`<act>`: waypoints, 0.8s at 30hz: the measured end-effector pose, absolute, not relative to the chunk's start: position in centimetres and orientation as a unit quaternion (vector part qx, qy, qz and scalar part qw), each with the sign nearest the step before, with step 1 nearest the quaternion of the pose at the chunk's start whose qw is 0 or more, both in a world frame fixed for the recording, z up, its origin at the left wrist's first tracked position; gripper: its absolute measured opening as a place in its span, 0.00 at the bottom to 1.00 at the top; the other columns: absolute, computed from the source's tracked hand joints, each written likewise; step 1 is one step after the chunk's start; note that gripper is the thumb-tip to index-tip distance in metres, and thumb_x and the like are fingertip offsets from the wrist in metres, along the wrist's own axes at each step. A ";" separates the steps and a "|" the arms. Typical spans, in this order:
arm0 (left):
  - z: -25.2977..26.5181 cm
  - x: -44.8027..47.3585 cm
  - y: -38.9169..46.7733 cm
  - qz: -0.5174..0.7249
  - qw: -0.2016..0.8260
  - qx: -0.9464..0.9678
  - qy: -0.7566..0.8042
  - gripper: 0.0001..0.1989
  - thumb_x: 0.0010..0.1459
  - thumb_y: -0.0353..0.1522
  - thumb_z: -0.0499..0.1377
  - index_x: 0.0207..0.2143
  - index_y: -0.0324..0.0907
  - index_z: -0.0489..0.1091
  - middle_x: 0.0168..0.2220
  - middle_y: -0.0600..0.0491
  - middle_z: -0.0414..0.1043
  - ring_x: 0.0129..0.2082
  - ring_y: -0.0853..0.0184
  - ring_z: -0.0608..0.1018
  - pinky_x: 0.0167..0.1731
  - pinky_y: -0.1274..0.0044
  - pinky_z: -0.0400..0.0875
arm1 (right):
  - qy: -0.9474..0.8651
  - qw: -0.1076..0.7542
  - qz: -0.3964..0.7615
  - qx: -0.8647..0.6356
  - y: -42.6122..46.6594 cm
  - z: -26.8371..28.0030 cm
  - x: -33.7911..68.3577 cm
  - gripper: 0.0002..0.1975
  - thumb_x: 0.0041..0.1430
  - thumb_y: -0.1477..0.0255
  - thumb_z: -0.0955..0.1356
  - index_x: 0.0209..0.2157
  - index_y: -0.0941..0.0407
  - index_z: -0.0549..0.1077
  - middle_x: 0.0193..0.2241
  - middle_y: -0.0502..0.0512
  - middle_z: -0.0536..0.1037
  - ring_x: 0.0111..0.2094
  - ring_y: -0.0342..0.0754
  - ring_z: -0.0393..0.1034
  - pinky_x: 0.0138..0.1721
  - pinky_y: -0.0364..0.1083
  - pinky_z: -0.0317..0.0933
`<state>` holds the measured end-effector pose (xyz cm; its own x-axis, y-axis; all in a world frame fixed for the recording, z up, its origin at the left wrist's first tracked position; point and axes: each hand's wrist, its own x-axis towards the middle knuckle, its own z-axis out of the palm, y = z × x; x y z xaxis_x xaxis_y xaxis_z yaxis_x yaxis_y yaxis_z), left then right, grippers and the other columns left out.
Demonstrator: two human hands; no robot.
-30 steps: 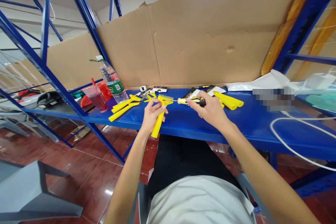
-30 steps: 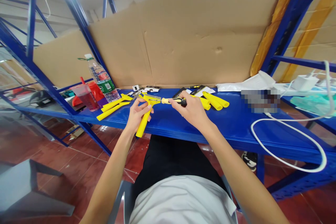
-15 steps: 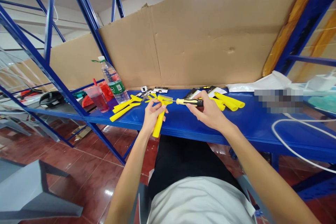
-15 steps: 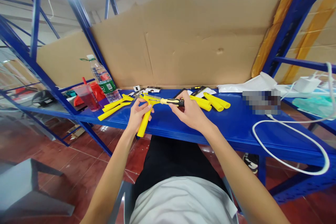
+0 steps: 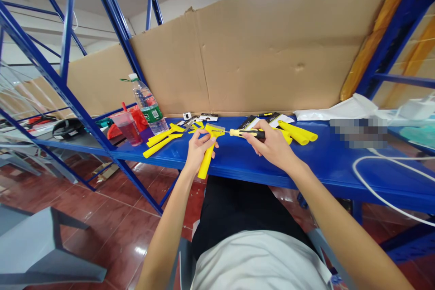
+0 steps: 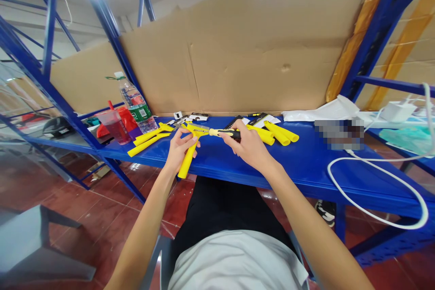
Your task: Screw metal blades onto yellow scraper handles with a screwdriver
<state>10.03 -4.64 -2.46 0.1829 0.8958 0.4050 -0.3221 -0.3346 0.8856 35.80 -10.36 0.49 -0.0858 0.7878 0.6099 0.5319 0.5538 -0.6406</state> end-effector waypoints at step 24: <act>-2.6 10.0 -4.6 0.584 0.510 0.577 0.255 0.28 0.54 0.38 0.78 0.46 0.47 0.62 0.39 0.53 0.78 0.31 0.67 0.82 0.18 0.82 0.74 | -0.721 0.496 0.118 -0.469 -10.0 0.5 36.0 0.27 0.71 0.39 0.67 0.36 0.48 0.60 0.14 0.41 0.72 0.15 0.49 0.67 0.28 0.49 0.60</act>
